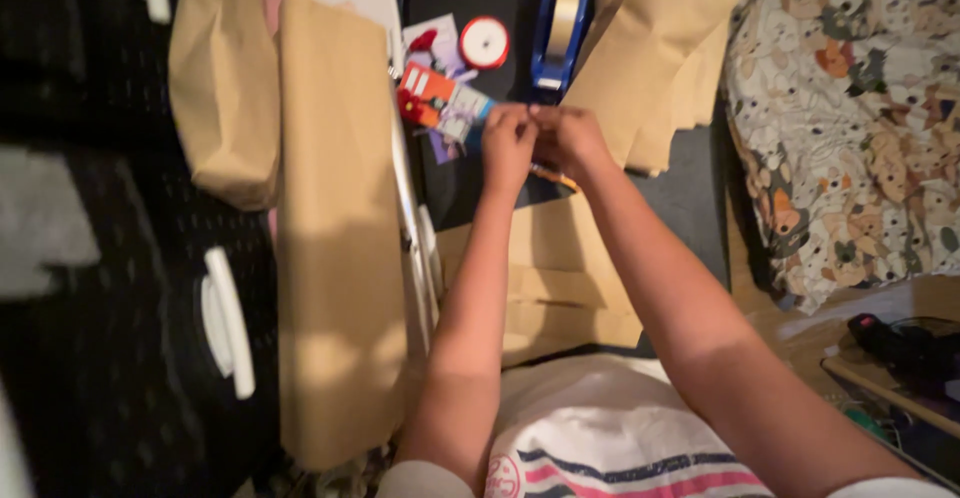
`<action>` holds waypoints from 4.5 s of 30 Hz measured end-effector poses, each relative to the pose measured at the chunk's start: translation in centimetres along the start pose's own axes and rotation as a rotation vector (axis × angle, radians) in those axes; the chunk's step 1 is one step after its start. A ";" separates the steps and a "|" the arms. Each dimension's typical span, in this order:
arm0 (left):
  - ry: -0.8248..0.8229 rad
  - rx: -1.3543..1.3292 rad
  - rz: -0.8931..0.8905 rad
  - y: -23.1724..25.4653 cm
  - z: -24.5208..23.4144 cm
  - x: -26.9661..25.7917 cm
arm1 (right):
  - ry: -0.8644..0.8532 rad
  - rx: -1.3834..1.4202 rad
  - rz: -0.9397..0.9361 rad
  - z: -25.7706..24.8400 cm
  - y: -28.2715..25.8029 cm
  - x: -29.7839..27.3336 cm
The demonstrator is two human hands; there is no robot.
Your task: The person folds and staples brown paper sheets into small bags on a table. They repeatedly fold the paper, insert small decorative items, and secure the edges with a stapler, then place the finished bags aside.
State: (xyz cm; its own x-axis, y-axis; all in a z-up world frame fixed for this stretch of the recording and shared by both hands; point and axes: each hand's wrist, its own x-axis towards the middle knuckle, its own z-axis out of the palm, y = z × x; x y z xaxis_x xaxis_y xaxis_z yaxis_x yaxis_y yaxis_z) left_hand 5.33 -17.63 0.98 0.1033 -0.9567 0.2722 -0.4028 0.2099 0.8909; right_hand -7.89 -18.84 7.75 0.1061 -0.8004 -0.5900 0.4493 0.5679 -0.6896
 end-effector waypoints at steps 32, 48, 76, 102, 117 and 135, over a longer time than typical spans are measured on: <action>-0.190 0.401 -0.015 2.8 -8.8 -14.0 | -0.212 -1.686 -0.571 -4.9 11.5 -19.7; -0.469 0.548 0.212 6.8 -8.1 -14.0 | 0.105 -1.941 -1.042 -6.7 7.0 -16.0; -0.479 0.860 0.327 3.3 -2.7 -19.5 | 0.215 0.101 -0.534 -18.8 14.0 -10.7; -0.620 0.839 0.099 4.3 -5.3 -16.7 | -0.249 -1.394 -0.348 -11.6 7.4 -9.7; -0.535 0.856 0.054 3.7 -4.4 -16.7 | -0.384 -1.577 -0.448 -11.1 8.4 -7.7; -0.527 0.950 -0.079 4.6 -2.3 -16.5 | -0.127 -1.777 -0.346 -13.3 6.8 -9.5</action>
State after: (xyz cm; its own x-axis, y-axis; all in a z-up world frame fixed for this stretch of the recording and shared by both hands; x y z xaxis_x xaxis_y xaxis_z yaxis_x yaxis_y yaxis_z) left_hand 3.84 -0.46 1.37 -0.1515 -0.9745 -0.1656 -0.9741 0.1188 0.1923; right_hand -17.59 -4.81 3.06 0.3215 -0.8736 -0.3652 -0.9054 -0.1707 -0.3887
